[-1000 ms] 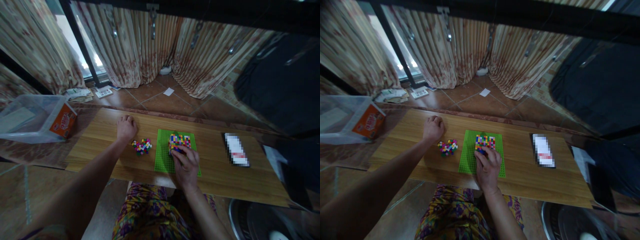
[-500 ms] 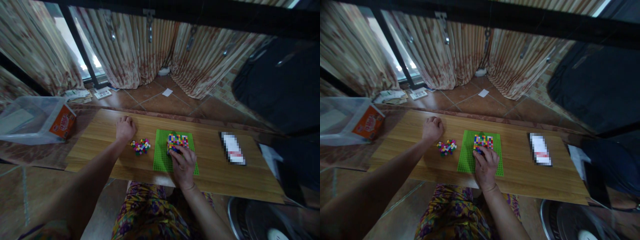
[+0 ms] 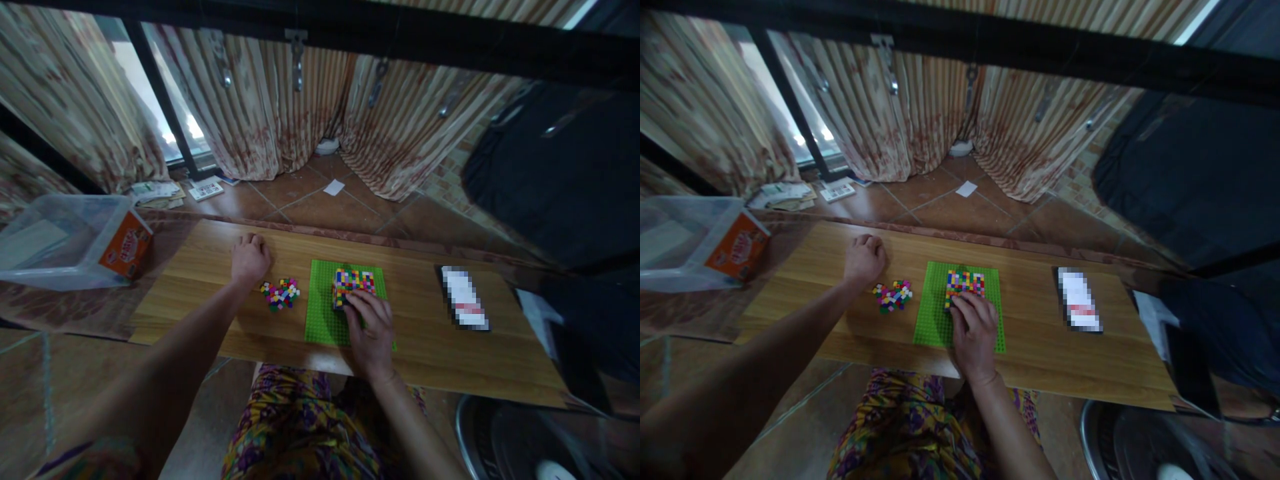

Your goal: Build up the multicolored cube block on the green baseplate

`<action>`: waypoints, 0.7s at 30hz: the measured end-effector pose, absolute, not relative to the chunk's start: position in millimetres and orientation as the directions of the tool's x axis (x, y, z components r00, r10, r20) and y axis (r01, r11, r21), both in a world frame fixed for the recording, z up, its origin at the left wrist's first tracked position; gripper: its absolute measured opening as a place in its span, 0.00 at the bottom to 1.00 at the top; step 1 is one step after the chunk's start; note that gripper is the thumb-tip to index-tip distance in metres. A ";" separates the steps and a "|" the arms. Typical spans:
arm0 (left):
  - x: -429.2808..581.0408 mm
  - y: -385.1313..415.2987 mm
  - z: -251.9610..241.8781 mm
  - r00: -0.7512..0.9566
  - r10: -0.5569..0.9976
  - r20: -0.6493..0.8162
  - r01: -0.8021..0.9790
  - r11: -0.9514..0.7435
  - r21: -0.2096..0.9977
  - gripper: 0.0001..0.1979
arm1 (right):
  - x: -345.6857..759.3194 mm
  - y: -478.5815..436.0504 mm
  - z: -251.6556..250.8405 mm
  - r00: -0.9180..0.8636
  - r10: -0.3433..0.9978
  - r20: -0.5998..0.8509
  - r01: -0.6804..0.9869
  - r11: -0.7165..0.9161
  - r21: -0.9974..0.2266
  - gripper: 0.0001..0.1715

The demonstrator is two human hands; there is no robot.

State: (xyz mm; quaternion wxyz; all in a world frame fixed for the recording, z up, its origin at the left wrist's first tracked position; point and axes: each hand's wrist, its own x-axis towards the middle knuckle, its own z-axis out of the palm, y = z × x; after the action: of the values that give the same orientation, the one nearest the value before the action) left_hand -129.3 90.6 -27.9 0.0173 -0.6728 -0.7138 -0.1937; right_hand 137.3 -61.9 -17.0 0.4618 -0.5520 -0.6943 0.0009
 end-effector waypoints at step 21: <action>-129.1 91.0 -30.0 -0.083 0.957 0.276 0.972 0.016 0.235 0.14 | 98.5 -78.4 -5.2 -0.030 0.777 0.629 0.708 0.461 -0.535 0.11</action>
State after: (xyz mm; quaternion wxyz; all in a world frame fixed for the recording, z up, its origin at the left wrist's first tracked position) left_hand -129.1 91.0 -30.0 0.0195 -0.6769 -0.7125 -0.1837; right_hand 98.5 -78.4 -5.2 0.4654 -0.5179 -0.7168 0.0371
